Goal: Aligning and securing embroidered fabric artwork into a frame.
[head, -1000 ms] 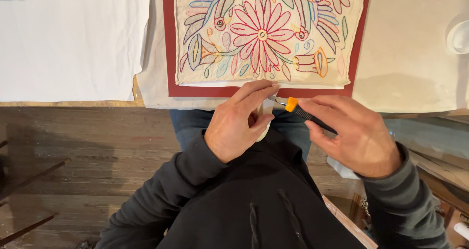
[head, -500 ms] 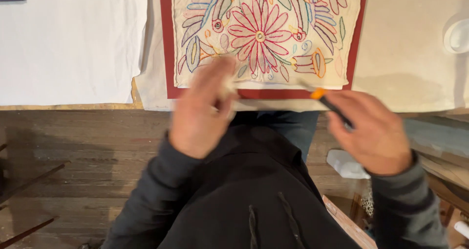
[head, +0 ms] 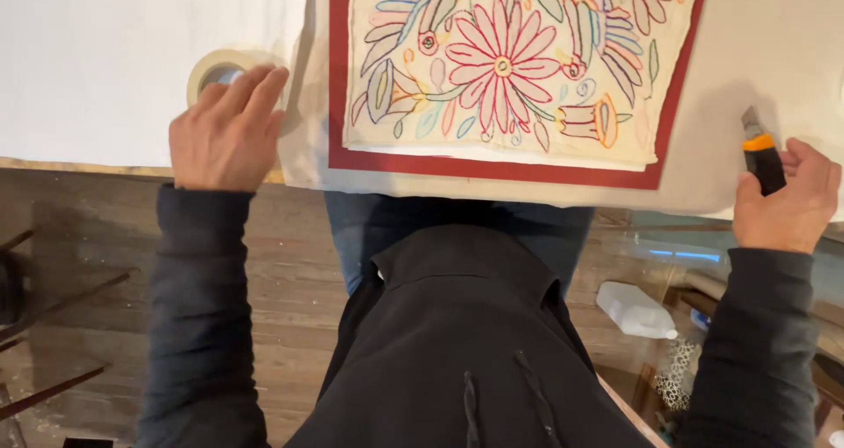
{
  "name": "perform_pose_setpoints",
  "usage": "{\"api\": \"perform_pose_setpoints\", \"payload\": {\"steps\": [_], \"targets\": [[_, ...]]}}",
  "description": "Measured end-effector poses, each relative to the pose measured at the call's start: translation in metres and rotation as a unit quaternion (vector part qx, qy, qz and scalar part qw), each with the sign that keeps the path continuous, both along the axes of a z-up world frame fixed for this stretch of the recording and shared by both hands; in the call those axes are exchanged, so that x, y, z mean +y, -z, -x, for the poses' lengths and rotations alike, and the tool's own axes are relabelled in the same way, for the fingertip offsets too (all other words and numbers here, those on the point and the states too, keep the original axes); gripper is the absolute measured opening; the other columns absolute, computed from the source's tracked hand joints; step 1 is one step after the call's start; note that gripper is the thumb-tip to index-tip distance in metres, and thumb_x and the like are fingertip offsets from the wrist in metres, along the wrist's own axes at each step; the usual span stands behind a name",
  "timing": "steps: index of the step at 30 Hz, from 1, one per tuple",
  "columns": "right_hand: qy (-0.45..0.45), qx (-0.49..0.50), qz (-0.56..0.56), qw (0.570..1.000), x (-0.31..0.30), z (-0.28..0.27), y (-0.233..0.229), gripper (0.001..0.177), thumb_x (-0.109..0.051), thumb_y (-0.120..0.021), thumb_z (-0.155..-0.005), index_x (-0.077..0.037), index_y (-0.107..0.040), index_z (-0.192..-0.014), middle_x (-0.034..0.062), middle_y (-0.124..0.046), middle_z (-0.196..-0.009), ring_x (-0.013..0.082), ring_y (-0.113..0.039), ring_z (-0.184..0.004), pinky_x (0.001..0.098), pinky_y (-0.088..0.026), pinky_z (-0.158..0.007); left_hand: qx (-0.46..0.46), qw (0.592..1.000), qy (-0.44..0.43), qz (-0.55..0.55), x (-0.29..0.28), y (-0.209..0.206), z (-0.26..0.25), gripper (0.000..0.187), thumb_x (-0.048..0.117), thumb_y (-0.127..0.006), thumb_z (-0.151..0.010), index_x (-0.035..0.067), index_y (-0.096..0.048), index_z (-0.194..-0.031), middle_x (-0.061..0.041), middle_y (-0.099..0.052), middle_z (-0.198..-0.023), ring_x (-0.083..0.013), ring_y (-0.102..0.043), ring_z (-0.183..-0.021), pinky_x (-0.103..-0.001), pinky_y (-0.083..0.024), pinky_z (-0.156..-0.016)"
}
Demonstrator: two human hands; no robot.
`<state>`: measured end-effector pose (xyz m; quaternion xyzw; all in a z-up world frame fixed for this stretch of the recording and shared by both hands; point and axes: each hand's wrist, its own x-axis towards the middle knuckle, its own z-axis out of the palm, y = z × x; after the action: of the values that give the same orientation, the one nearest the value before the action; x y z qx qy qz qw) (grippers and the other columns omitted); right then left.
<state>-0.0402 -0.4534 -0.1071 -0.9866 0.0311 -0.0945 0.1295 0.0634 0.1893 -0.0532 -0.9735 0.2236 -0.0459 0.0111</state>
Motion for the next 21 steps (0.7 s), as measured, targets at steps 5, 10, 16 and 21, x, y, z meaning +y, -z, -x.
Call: {"api": "perform_pose_setpoints", "payload": {"steps": [5, 10, 16, 21], "targets": [[-0.003, 0.005, -0.046, 0.999, 0.076, -0.016, -0.026, 0.031, 0.002, -0.079, -0.098, 0.003, -0.062, -0.124, 0.0157, -0.067, -0.123, 0.0275, -0.069, -0.113, 0.0369, -0.056, -0.1, 0.254, 0.887, -0.07, 0.38, -0.05, -0.017, 0.032, 0.064, 0.033, -0.087, -0.086, 0.003, -0.054, -0.132, -0.013, -0.065, -0.125, -0.0169, -0.068, -0.078, -0.031, -0.055, -0.064], [-0.107, 0.198, -0.34, 0.913, 0.231, -0.048, -0.058, 0.024, -0.013, -0.076, -0.093, -0.004, -0.071, -0.115, 0.0081, -0.074, -0.11, 0.0169, -0.07, -0.101, 0.0312, -0.056, -0.09, 0.335, 0.826, -0.011, 0.453, -0.082, -0.009, 0.042, 0.065, 0.031, -0.088, -0.083, 0.005, -0.051, -0.13, -0.012, -0.061, -0.133, -0.0157, -0.063, -0.069, -0.03, -0.054, -0.063], [-0.206, 0.281, -0.435, 0.83, 0.317, -0.074, -0.059, 0.022, -0.015, -0.077, -0.091, 0.0, -0.072, -0.106, 0.0099, -0.077, -0.096, 0.0143, -0.072, -0.085, 0.028, -0.058, -0.079, 0.333, 0.837, 0.037, 0.433, -0.088, -0.015, 0.038, 0.085, 0.024, -0.085, -0.082, 0.008, -0.04, -0.152, -0.007, -0.07, -0.104, -0.0214, -0.064, -0.069, -0.034, -0.053, -0.063], [-0.154, 0.319, -0.398, 0.846, 0.344, -0.074, -0.058, 0.019, -0.016, -0.079, -0.087, 0.0, -0.073, -0.094, 0.0082, -0.077, -0.084, 0.0127, -0.073, -0.074, 0.0287, -0.059, -0.07, 0.283, 0.866, 0.06, 0.409, -0.083, -0.011, 0.04, 0.082, 0.023, -0.083, -0.083, 0.009, -0.04, -0.152, -0.01, -0.073, -0.107, -0.0285, -0.071, -0.082, -0.039, -0.056, -0.066]]}}
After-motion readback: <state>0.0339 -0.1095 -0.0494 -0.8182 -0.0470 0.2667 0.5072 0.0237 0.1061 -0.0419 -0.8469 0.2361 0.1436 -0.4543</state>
